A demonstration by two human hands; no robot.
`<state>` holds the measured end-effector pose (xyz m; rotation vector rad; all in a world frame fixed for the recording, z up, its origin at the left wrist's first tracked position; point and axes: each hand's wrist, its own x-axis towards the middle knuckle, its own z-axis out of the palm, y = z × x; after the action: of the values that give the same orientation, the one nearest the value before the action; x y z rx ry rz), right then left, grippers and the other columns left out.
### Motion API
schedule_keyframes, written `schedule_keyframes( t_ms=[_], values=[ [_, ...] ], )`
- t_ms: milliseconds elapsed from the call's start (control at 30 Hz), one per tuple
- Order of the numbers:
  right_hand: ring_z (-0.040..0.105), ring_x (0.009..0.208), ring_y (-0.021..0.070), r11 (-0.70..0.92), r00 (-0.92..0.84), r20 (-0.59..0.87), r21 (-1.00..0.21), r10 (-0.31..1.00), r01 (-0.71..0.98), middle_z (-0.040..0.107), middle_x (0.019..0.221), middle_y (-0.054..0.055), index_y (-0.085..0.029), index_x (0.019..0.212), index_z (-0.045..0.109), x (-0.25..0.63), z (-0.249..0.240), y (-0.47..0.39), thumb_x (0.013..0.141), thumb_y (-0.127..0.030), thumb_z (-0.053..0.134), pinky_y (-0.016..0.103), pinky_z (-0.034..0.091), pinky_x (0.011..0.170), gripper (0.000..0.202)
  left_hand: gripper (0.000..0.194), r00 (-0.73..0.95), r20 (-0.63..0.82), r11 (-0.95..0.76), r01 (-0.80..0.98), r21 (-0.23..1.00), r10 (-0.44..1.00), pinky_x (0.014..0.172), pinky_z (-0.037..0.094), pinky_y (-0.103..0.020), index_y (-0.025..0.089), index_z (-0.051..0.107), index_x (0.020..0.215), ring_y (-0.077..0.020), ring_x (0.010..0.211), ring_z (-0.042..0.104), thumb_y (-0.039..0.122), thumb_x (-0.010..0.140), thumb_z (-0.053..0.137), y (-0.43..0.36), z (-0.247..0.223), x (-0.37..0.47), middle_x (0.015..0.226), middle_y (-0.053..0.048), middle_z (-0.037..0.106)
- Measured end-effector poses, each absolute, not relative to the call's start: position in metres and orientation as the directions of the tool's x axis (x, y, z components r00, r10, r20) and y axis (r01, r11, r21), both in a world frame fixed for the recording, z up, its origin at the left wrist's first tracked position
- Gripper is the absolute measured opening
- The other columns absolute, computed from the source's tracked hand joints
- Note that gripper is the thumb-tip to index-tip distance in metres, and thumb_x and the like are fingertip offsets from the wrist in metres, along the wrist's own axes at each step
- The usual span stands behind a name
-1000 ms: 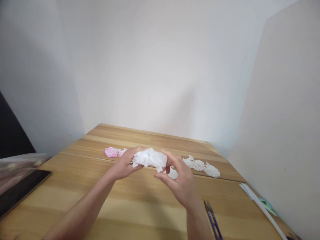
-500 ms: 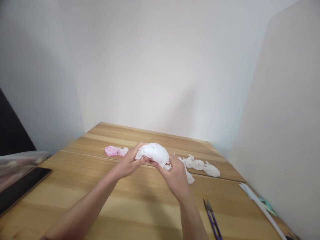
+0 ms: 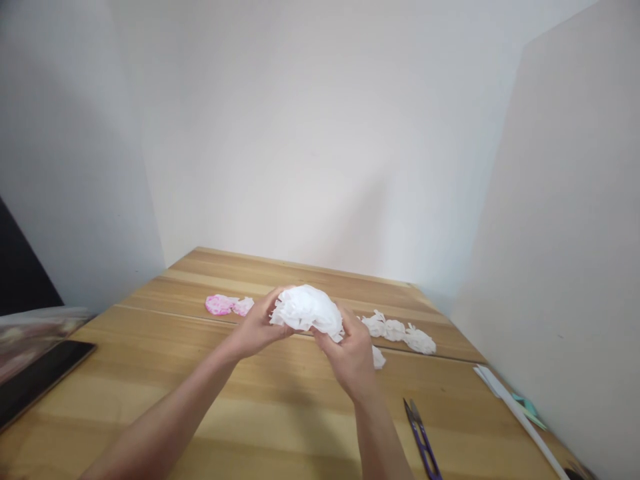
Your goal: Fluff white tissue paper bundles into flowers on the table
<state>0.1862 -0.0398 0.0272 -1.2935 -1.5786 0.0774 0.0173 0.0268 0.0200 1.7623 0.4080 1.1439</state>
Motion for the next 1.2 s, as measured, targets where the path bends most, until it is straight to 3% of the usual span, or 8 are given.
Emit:
schedule_keyframes(
  t_ms=[167,367,633,867,1200],
  values=[
    [0.063,0.078,0.0198,0.434,0.115,0.688,-0.569,0.716,0.699,0.070,0.088,0.004,-0.020,0.093,0.067,0.187,0.020,-0.037,0.073,-0.025,0.061,0.026,0.050,0.066,0.022,0.035,0.484,0.566,-0.526,-0.231,0.818,0.667,0.079,0.050,-0.031,0.015,0.067,0.097,-0.0213,0.087,0.064,0.032,0.067,0.073,0.031,0.017,0.020,0.093,-0.007,0.071],
    [0.064,0.087,0.0214,0.460,0.077,0.664,-0.592,0.744,0.661,0.070,0.101,0.005,-0.021,0.106,0.066,0.191,0.018,-0.035,0.072,-0.022,0.060,0.029,0.051,0.075,0.035,0.025,0.452,0.631,-0.632,-0.173,0.755,0.630,0.067,0.049,-0.029,0.015,0.070,0.075,-0.0197,0.071,0.062,0.039,0.072,0.065,0.036,0.013,0.020,0.070,-0.005,0.070],
    [0.064,0.091,0.0221,0.500,0.012,0.667,-0.570,0.745,0.652,0.071,0.100,0.005,-0.021,0.098,0.069,0.188,0.025,-0.039,0.076,-0.023,0.059,0.030,0.051,0.076,0.024,0.017,0.468,0.719,-0.712,-0.235,0.661,0.513,0.069,0.049,-0.027,0.016,0.070,0.072,-0.0185,0.074,0.064,0.031,0.077,0.064,0.034,0.015,0.017,0.075,-0.006,0.071],
    [0.063,0.092,0.0216,0.534,-0.058,0.689,-0.502,0.722,0.680,0.069,0.101,0.007,-0.022,0.102,0.067,0.189,0.028,-0.043,0.081,-0.026,0.058,0.029,0.051,0.074,0.024,0.028,0.500,0.710,-0.771,-0.122,0.625,0.496,0.065,0.048,-0.026,0.017,0.070,0.074,-0.0186,0.070,0.064,0.042,0.080,0.057,0.034,0.017,0.014,0.069,-0.007,0.069],
    [0.065,0.091,0.0212,0.633,-0.137,0.778,-0.380,0.613,0.675,0.071,0.095,0.006,-0.024,0.096,0.069,0.188,0.032,-0.044,0.085,-0.027,0.054,0.030,0.052,0.077,0.019,0.026,0.390,0.835,-0.836,-0.231,0.498,0.389,0.061,0.049,-0.025,0.018,0.071,0.069,-0.0163,0.061,0.063,0.037,0.081,0.059,0.043,0.006,0.018,0.060,-0.006,0.067]
  ],
)
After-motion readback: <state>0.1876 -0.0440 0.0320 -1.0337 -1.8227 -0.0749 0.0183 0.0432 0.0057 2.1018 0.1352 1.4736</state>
